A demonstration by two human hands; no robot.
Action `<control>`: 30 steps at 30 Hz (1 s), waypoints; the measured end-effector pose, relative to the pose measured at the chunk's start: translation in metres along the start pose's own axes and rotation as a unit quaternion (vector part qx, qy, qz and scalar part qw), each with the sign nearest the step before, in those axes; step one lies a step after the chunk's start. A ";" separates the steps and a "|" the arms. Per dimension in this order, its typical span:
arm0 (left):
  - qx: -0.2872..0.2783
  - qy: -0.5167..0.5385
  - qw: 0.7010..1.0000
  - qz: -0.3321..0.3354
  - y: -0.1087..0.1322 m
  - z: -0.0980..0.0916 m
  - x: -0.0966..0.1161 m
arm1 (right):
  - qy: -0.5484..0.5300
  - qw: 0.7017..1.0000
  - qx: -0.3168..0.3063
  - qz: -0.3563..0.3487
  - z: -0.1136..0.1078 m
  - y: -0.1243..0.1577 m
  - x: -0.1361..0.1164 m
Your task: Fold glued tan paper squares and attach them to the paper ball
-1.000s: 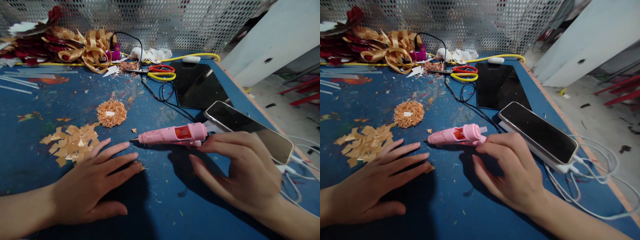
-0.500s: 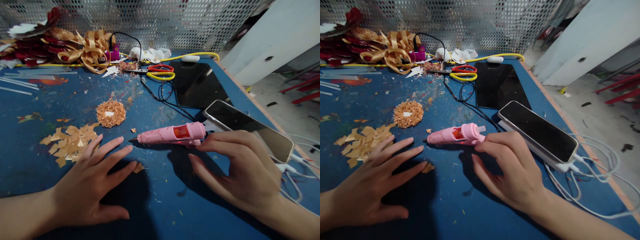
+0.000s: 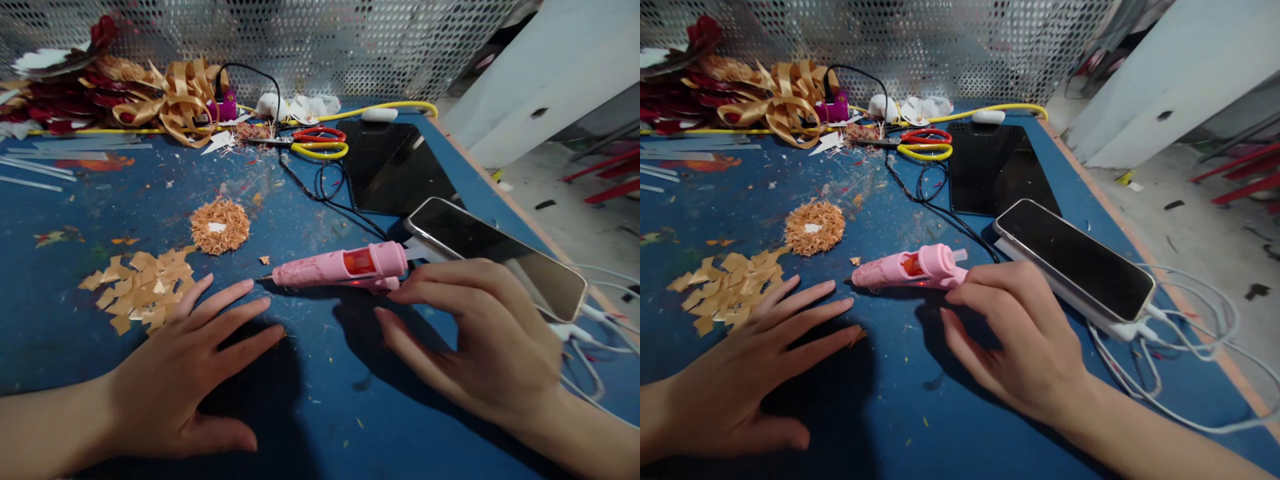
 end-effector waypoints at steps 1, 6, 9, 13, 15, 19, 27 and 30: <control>0.000 0.000 1.000 0.000 0.000 0.000 0.000 | -0.001 1.000 0.000 -0.001 0.000 0.000 0.000; 0.002 -0.004 1.000 0.001 0.001 0.001 0.000 | 0.002 1.000 0.004 -0.010 -0.001 -0.001 -0.001; 0.002 -0.008 1.000 0.002 0.001 0.001 0.000 | 0.003 1.000 -0.009 0.010 0.001 -0.001 0.001; 0.007 -0.017 1.000 -0.002 0.000 0.002 0.001 | 0.004 1.000 -0.006 -0.003 0.001 -0.001 -0.001; 0.009 -0.021 1.000 -0.005 -0.001 0.002 0.001 | 0.006 1.000 -0.003 -0.012 0.000 0.000 -0.001; 0.013 -0.018 1.000 -0.003 -0.001 0.001 0.001 | 0.007 1.000 -0.004 -0.004 0.000 0.000 0.000; 0.198 0.011 0.980 0.006 -0.006 -0.031 0.003 | 0.005 1.000 0.006 -0.013 -0.001 0.002 -0.002; 0.240 -0.056 0.968 0.041 -0.009 -0.035 0.013 | 0.001 1.000 0.004 -0.020 0.000 0.003 -0.005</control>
Point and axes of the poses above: each hand's wrist, its own y-axis away from the middle knuckle, its own z-axis out of the palm, x = y × z, the point moved 7 cm from there along -y, towards the middle knuckle, and after that the axes turned 9 degrees about -z, right-handed, at the moved point
